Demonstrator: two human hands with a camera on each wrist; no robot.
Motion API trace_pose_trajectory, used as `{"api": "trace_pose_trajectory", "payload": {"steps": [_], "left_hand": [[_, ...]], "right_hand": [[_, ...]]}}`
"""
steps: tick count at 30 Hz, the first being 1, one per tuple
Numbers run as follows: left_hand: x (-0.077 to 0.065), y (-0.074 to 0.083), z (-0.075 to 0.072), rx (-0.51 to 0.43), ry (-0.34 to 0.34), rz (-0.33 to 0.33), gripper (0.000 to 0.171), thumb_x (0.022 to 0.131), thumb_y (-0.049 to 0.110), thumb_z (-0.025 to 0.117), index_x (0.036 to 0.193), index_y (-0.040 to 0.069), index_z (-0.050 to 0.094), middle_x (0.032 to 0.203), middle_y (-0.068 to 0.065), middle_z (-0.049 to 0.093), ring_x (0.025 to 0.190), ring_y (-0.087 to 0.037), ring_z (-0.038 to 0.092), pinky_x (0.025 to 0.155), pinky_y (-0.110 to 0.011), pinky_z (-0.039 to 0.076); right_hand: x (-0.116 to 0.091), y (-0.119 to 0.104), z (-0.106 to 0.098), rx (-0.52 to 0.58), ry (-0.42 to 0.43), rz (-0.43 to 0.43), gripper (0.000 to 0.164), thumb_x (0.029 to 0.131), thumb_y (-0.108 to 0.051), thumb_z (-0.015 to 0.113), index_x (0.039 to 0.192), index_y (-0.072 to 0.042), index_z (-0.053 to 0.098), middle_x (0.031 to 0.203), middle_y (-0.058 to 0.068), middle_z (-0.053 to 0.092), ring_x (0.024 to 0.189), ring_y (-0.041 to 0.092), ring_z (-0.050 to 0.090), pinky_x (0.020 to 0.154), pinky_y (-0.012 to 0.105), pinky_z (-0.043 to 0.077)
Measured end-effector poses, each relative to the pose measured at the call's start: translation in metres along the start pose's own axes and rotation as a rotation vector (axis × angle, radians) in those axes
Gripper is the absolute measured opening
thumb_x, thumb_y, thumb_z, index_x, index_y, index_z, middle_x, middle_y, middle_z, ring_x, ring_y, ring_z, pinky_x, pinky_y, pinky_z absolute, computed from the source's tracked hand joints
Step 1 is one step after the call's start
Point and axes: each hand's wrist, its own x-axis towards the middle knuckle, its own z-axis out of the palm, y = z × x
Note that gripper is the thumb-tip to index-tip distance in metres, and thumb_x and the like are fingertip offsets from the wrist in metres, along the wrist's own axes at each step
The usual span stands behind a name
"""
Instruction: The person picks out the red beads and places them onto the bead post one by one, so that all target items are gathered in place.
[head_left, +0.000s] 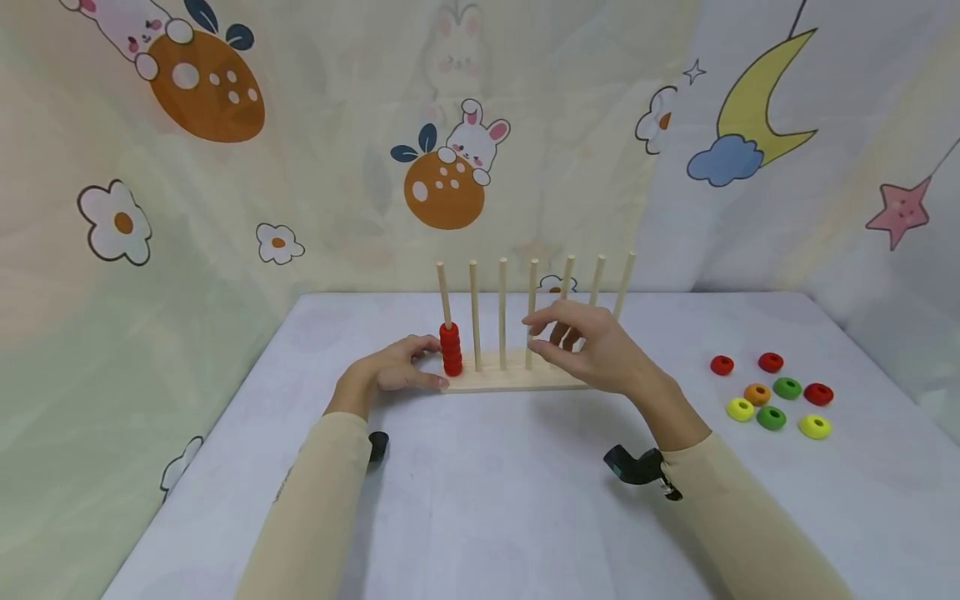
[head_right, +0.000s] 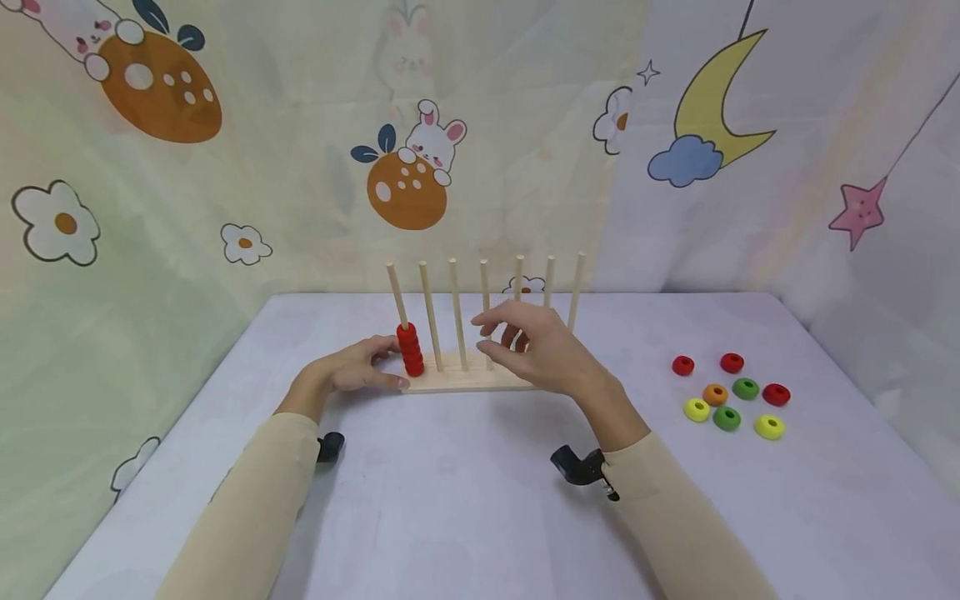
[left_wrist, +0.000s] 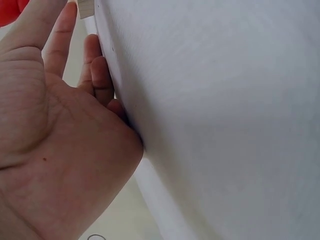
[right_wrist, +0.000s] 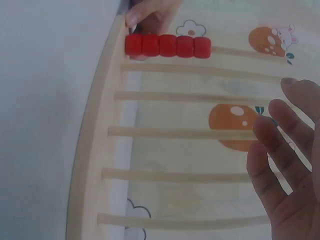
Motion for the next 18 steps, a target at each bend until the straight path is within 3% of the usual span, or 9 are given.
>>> {"api": "trace_pose_trajectory", "payload": {"steps": [8,18], "left_hand": [[0.003,0.003,-0.002,0.025,-0.032,-0.001,0.054,0.084,0.037,0.084,0.130,0.027,0.059,0.152,-0.008,0.046,0.146,-0.036,0.037,0.120,-0.061,0.029],[-0.001,0.003,-0.001,0.006,-0.015,-0.011,0.059,0.083,0.037,0.084,0.134,0.026,0.058,0.153,-0.008,0.046,0.145,-0.035,0.037,0.119,-0.061,0.029]], "right_hand": [[-0.030,0.012,-0.020,-0.052,-0.043,0.155,0.031,0.090,-0.004,0.078,0.118,-0.014,0.071,0.099,-0.002,0.073,0.074,0.010,0.065,0.063,0.027,0.057],[-0.056,0.021,-0.040,-0.117,-0.019,0.222,0.031,0.088,-0.003,0.079,0.115,-0.016,0.073,0.097,-0.005,0.073,0.076,0.009,0.065,0.065,0.025,0.058]]}}
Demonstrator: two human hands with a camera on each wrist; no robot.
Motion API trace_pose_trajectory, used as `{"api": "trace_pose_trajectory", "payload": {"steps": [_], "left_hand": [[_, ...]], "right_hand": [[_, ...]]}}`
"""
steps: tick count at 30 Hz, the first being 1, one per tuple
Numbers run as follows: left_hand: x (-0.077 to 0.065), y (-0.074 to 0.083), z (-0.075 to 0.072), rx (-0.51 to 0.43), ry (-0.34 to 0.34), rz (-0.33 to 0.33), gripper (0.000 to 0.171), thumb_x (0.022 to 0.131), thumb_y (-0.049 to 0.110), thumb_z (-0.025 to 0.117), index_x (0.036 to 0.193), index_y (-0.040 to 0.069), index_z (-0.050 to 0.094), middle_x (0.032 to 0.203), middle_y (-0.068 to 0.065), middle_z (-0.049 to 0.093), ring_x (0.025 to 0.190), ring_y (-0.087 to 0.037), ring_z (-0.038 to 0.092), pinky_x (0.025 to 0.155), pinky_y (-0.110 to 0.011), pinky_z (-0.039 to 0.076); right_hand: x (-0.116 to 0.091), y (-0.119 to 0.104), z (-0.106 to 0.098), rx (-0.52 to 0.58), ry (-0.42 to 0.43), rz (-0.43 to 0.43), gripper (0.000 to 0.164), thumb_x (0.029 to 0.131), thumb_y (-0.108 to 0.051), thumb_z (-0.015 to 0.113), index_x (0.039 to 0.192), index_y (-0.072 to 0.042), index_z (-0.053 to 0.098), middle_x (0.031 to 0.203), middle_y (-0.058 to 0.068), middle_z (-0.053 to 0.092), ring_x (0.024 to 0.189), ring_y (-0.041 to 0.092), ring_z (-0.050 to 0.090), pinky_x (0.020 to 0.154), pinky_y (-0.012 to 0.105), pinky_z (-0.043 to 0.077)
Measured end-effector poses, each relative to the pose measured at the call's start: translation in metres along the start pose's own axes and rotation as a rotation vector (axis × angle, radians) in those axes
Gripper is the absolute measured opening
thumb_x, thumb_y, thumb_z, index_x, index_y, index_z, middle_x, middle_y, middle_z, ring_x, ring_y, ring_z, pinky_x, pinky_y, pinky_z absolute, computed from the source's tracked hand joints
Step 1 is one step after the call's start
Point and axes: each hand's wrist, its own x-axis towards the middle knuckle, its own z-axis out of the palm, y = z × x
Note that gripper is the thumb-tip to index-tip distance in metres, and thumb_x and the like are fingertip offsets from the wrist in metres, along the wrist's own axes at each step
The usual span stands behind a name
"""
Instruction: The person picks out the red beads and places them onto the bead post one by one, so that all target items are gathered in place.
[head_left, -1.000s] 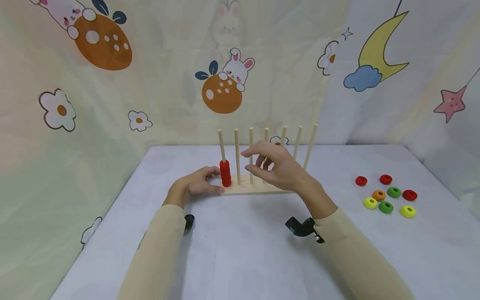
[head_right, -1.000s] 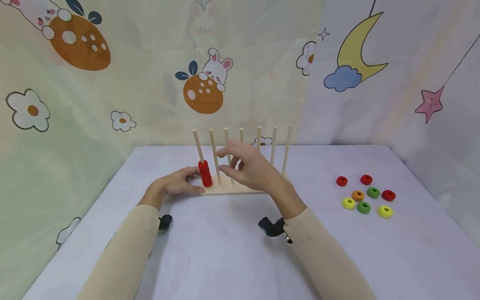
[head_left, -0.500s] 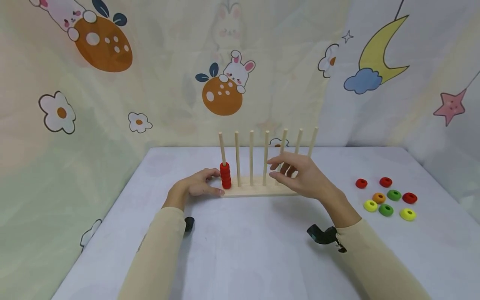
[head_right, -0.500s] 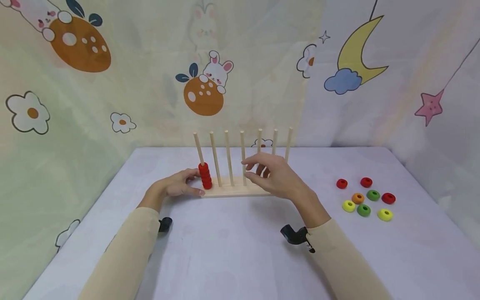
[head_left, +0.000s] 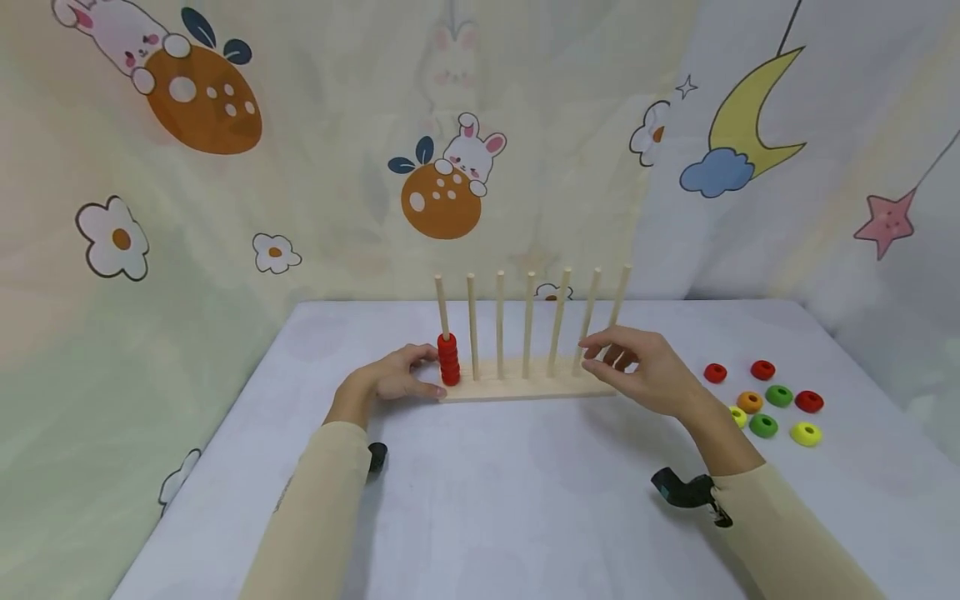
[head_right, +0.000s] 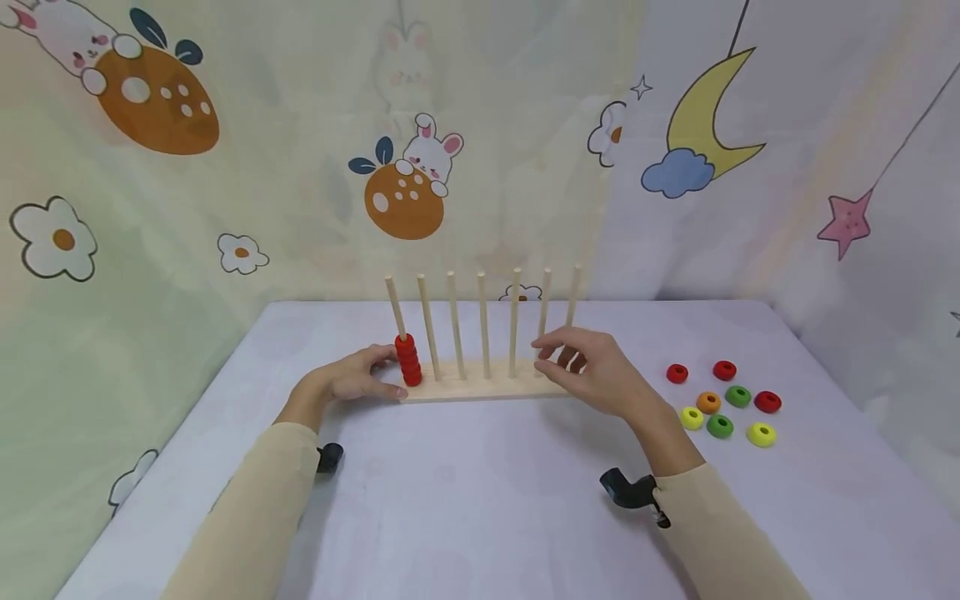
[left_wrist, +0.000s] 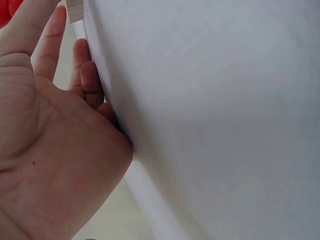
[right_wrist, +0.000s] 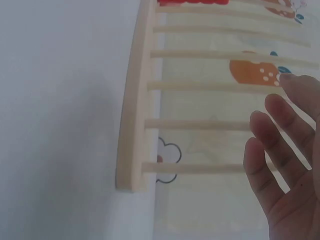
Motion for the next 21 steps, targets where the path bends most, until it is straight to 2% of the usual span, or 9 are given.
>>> {"api": "trace_pose_trajectory", "payload": {"steps": [6,11,16,21], "left_hand": [[-0.001,-0.003,0.002,-0.023,0.010,-0.013,0.060,0.082,0.036,0.085,0.135,0.027,0.057,0.154,-0.007,0.045,0.146,-0.034,0.036,0.119,-0.063,0.029],[0.001,-0.004,0.007,-0.020,-0.003,-0.017,0.063,0.082,0.037,0.085,0.137,0.027,0.056,0.155,-0.007,0.044,0.146,-0.034,0.036,0.119,-0.063,0.028],[0.000,-0.002,0.006,0.005,-0.011,-0.014,0.062,0.082,0.040,0.084,0.136,0.028,0.056,0.154,-0.007,0.045,0.145,-0.034,0.037,0.119,-0.063,0.029],[0.001,-0.001,0.002,0.028,-0.008,-0.006,0.057,0.084,0.039,0.082,0.134,0.029,0.056,0.153,-0.008,0.045,0.145,-0.033,0.037,0.119,-0.062,0.029]], "right_hand": [[-0.012,0.003,-0.006,-0.024,0.015,0.021,0.032,0.086,0.000,0.080,0.113,-0.015,0.073,0.096,-0.007,0.073,0.076,0.008,0.065,0.065,0.025,0.058],[-0.030,0.003,-0.010,-0.049,-0.021,0.079,0.030,0.089,-0.005,0.079,0.113,-0.021,0.072,0.097,-0.010,0.072,0.077,0.006,0.065,0.066,0.025,0.058],[-0.040,0.002,-0.017,-0.040,-0.030,0.058,0.034,0.088,-0.001,0.078,0.114,-0.022,0.071,0.097,-0.009,0.071,0.077,0.007,0.065,0.066,0.024,0.057],[-0.048,0.003,-0.027,-0.062,-0.004,0.076,0.034,0.088,-0.002,0.079,0.116,-0.021,0.071,0.097,-0.009,0.072,0.077,0.006,0.066,0.068,0.022,0.056]]}}
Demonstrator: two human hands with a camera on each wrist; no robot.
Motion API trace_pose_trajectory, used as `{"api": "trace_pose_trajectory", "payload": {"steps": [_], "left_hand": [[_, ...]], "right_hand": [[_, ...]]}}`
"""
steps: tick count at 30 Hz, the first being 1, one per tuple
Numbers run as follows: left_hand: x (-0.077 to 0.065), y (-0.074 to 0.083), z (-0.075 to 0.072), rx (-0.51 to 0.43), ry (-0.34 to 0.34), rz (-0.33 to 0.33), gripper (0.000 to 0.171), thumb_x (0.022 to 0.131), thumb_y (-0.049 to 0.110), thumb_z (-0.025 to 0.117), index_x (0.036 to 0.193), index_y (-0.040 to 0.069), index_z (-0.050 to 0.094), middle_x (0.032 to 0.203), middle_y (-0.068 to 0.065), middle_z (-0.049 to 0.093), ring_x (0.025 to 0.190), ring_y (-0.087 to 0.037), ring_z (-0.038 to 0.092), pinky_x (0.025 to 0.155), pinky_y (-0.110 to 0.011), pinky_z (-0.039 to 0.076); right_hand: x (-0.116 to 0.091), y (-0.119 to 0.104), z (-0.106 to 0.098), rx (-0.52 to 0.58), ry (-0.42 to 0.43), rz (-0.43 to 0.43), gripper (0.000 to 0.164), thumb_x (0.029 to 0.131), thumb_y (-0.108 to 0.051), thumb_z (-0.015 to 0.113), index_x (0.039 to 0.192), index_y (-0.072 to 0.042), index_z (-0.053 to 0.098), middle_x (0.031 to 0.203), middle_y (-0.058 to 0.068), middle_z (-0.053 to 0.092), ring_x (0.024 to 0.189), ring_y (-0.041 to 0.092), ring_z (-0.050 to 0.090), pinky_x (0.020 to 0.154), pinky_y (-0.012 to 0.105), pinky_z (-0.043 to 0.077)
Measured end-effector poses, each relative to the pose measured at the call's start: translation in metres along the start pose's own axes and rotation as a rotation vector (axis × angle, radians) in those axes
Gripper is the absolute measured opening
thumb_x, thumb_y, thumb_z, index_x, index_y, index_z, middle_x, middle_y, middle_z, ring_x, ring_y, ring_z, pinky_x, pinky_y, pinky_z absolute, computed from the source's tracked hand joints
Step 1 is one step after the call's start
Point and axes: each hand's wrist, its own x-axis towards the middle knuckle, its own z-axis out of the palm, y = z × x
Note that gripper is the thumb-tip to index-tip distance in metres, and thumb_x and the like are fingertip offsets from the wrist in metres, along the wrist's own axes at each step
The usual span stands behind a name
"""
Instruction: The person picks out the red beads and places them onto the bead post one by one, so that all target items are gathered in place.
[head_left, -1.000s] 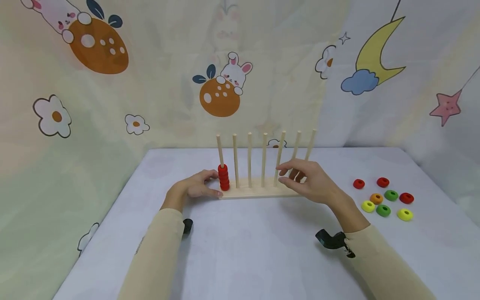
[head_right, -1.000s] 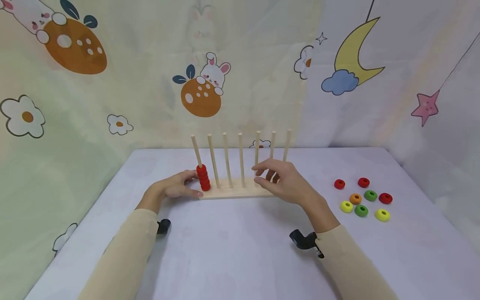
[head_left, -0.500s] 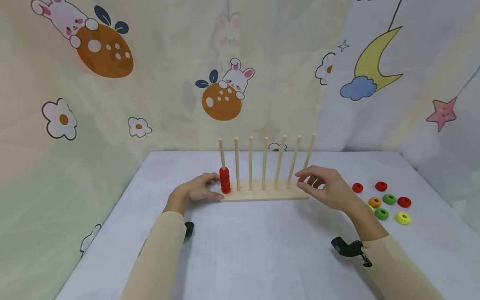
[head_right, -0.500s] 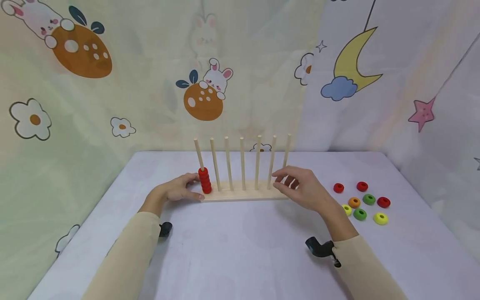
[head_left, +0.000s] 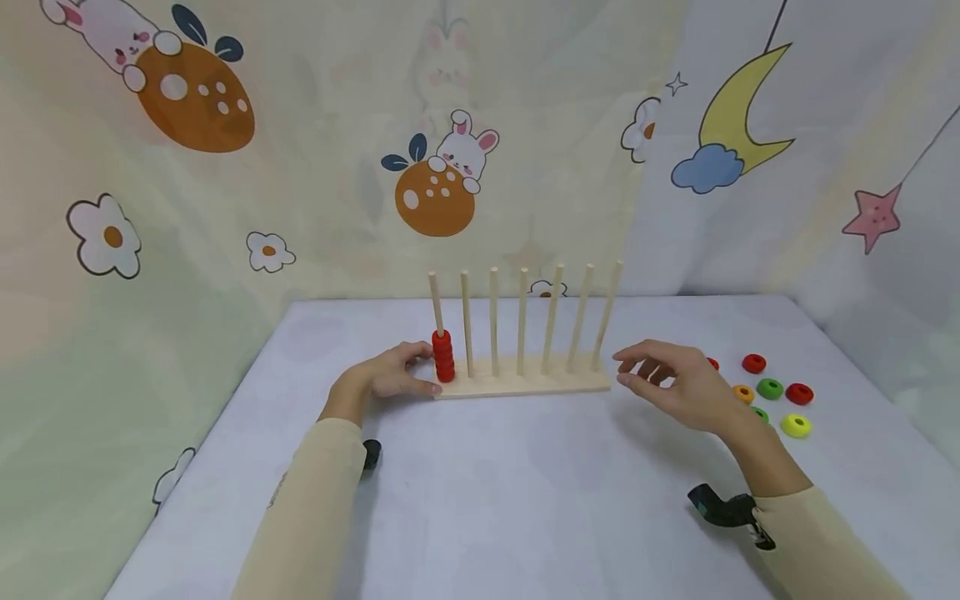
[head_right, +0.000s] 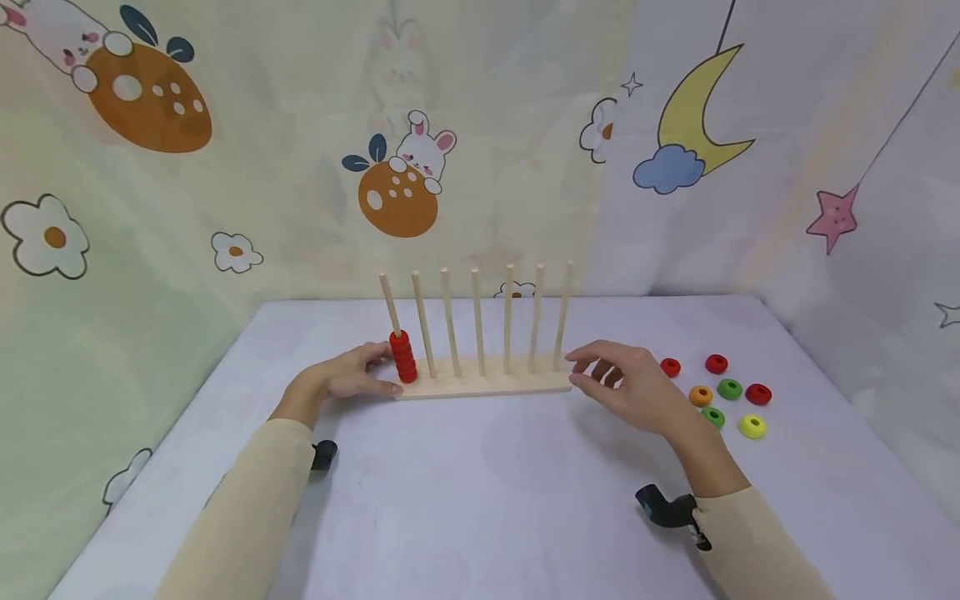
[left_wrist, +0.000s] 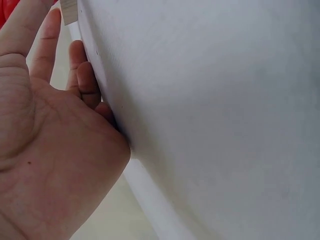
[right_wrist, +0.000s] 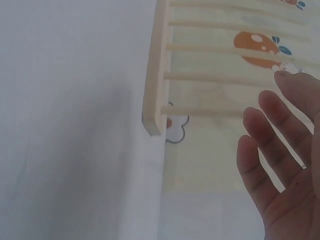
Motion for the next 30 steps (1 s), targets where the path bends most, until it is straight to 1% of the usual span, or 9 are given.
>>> {"api": "trace_pose_trajectory", "payload": {"steps": [4,9,12,14,15,18,21,26,30], "left_hand": [[0.001,0.002,-0.002,0.006,-0.017,0.015,0.057,0.085,0.041,0.082,0.134,0.028,0.056,0.153,-0.009,0.045,0.145,-0.033,0.037,0.120,-0.060,0.028],[0.000,0.002,-0.003,0.007,-0.012,0.006,0.056,0.084,0.041,0.083,0.132,0.030,0.057,0.151,-0.008,0.046,0.145,-0.032,0.037,0.120,-0.059,0.029],[0.000,0.000,-0.004,0.023,-0.022,0.010,0.057,0.084,0.042,0.082,0.133,0.028,0.056,0.153,-0.010,0.045,0.145,-0.033,0.036,0.120,-0.060,0.029],[0.000,0.001,-0.005,0.029,-0.016,-0.001,0.058,0.084,0.043,0.082,0.133,0.029,0.056,0.153,-0.009,0.045,0.145,-0.034,0.036,0.119,-0.061,0.029],[0.000,0.002,-0.005,0.029,-0.014,0.005,0.058,0.084,0.042,0.082,0.133,0.028,0.056,0.154,-0.009,0.044,0.146,-0.034,0.036,0.119,-0.061,0.029],[-0.003,-0.003,-0.002,0.004,-0.013,-0.001,0.056,0.084,0.042,0.082,0.133,0.028,0.056,0.155,-0.009,0.043,0.146,-0.034,0.035,0.120,-0.061,0.029],[-0.001,0.000,-0.004,0.004,-0.011,0.005,0.057,0.085,0.042,0.082,0.134,0.028,0.056,0.156,-0.009,0.042,0.146,-0.034,0.035,0.119,-0.062,0.028],[-0.003,0.000,-0.004,0.010,0.000,-0.035,0.061,0.083,0.044,0.082,0.136,0.030,0.055,0.156,-0.008,0.042,0.147,-0.034,0.033,0.119,-0.065,0.027],[-0.004,0.002,-0.003,0.017,-0.002,-0.025,0.062,0.084,0.044,0.082,0.137,0.029,0.054,0.157,-0.010,0.041,0.148,-0.035,0.032,0.119,-0.065,0.025]], "right_hand": [[-0.007,0.007,-0.010,-0.032,0.020,0.030,0.034,0.088,-0.002,0.079,0.115,-0.021,0.071,0.094,-0.010,0.073,0.076,0.005,0.066,0.069,0.020,0.055],[-0.013,0.017,-0.018,-0.062,0.020,0.063,0.034,0.088,-0.003,0.079,0.116,-0.021,0.071,0.096,-0.009,0.072,0.076,0.006,0.066,0.070,0.020,0.055],[-0.018,0.022,-0.021,-0.070,0.011,0.091,0.034,0.089,-0.005,0.079,0.117,-0.022,0.071,0.098,-0.009,0.072,0.076,0.006,0.066,0.070,0.020,0.055],[-0.020,0.024,-0.024,-0.082,0.004,0.105,0.033,0.089,-0.006,0.079,0.117,-0.023,0.071,0.099,-0.009,0.071,0.077,0.006,0.066,0.070,0.020,0.055],[-0.021,0.025,-0.025,-0.094,0.004,0.109,0.033,0.089,-0.007,0.079,0.117,-0.023,0.070,0.099,-0.010,0.072,0.077,0.006,0.066,0.070,0.020,0.055],[-0.024,0.026,-0.022,-0.099,-0.009,0.124,0.033,0.089,-0.008,0.080,0.117,-0.023,0.070,0.098,-0.010,0.072,0.077,0.005,0.065,0.069,0.021,0.055],[-0.025,0.026,-0.023,-0.098,-0.001,0.115,0.034,0.088,-0.006,0.080,0.117,-0.022,0.071,0.098,-0.008,0.072,0.077,0.005,0.065,0.069,0.021,0.055],[-0.029,0.025,-0.021,-0.086,-0.006,0.101,0.034,0.089,-0.006,0.079,0.118,-0.021,0.070,0.099,-0.007,0.071,0.078,0.005,0.066,0.069,0.020,0.056],[-0.034,0.027,-0.023,-0.112,-0.010,0.116,0.034,0.089,-0.007,0.080,0.118,-0.022,0.070,0.099,-0.008,0.071,0.078,0.004,0.065,0.069,0.020,0.056]]}}
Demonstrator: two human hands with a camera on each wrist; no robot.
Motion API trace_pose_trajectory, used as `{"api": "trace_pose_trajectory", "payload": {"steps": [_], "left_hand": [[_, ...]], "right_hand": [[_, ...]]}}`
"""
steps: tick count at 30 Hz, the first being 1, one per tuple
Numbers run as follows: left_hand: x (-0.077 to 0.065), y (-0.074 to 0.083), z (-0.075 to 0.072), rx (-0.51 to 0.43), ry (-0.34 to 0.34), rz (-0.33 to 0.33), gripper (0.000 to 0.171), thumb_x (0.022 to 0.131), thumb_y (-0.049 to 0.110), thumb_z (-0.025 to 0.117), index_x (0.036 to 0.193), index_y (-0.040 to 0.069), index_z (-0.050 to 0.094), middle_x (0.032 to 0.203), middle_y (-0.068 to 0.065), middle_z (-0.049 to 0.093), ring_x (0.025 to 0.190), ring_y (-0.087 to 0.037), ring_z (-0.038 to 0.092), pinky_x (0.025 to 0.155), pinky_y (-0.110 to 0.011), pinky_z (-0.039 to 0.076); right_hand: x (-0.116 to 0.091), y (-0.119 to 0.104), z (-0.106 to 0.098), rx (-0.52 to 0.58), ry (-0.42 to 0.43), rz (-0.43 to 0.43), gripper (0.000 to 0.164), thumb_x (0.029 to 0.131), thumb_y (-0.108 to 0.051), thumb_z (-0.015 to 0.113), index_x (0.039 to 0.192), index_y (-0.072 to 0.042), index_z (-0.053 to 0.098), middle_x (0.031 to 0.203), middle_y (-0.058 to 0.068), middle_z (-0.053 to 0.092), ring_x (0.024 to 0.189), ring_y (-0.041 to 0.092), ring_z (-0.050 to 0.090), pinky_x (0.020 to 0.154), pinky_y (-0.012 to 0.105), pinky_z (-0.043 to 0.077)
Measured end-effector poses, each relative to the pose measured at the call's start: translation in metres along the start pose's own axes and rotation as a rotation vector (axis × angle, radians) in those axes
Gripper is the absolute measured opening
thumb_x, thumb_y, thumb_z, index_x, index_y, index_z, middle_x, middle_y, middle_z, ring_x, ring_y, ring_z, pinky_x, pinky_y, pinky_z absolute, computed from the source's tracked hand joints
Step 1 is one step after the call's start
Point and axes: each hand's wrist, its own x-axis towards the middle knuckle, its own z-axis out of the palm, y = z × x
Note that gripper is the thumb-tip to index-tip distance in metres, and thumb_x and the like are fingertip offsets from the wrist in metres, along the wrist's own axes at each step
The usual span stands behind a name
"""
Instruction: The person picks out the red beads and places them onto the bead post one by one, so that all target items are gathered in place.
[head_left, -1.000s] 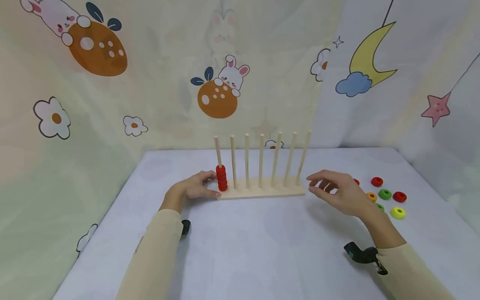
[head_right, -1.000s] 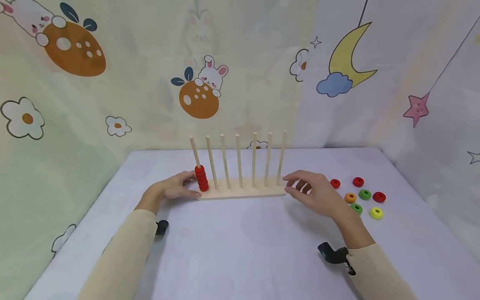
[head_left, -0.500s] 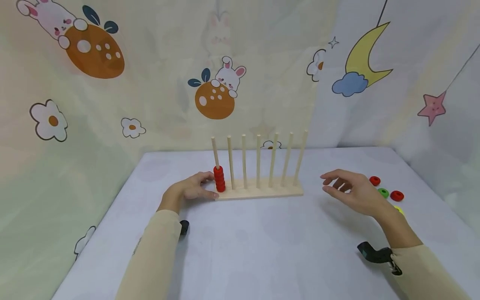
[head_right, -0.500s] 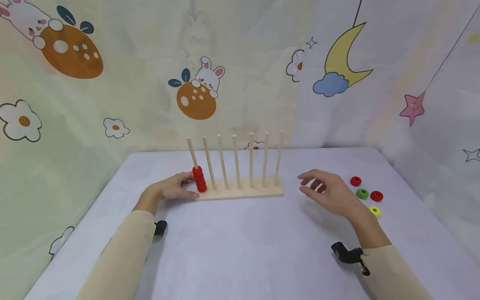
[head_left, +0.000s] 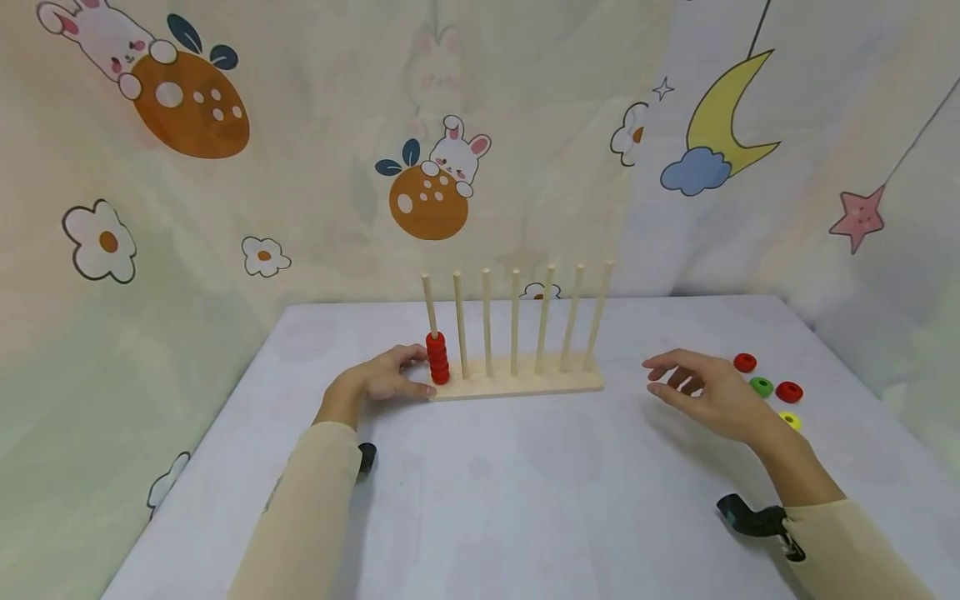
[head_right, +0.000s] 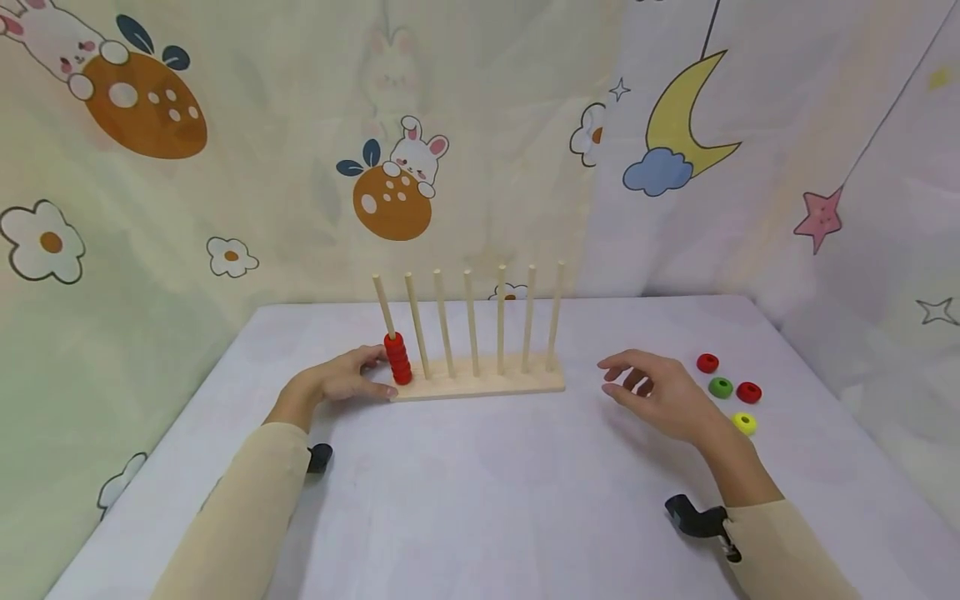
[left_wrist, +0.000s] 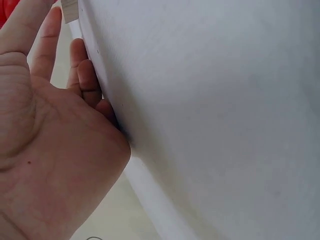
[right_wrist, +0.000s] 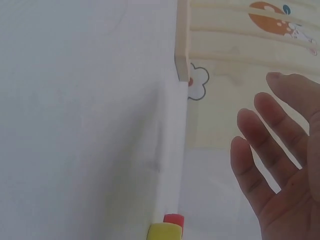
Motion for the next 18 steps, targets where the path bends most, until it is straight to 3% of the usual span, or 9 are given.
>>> {"api": "trace_pose_trajectory", "payload": {"steps": [18], "left_hand": [[-0.001,0.000,0.000,-0.015,-0.007,0.005,0.064,0.082,0.042,0.084,0.137,0.027,0.055,0.155,-0.010,0.043,0.147,-0.035,0.034,0.119,-0.064,0.027]], "right_hand": [[0.002,0.005,-0.023,-0.080,0.097,0.016,0.034,0.088,-0.005,0.080,0.118,-0.017,0.070,0.098,-0.004,0.073,0.079,0.001,0.065,0.073,0.014,0.053]]}}
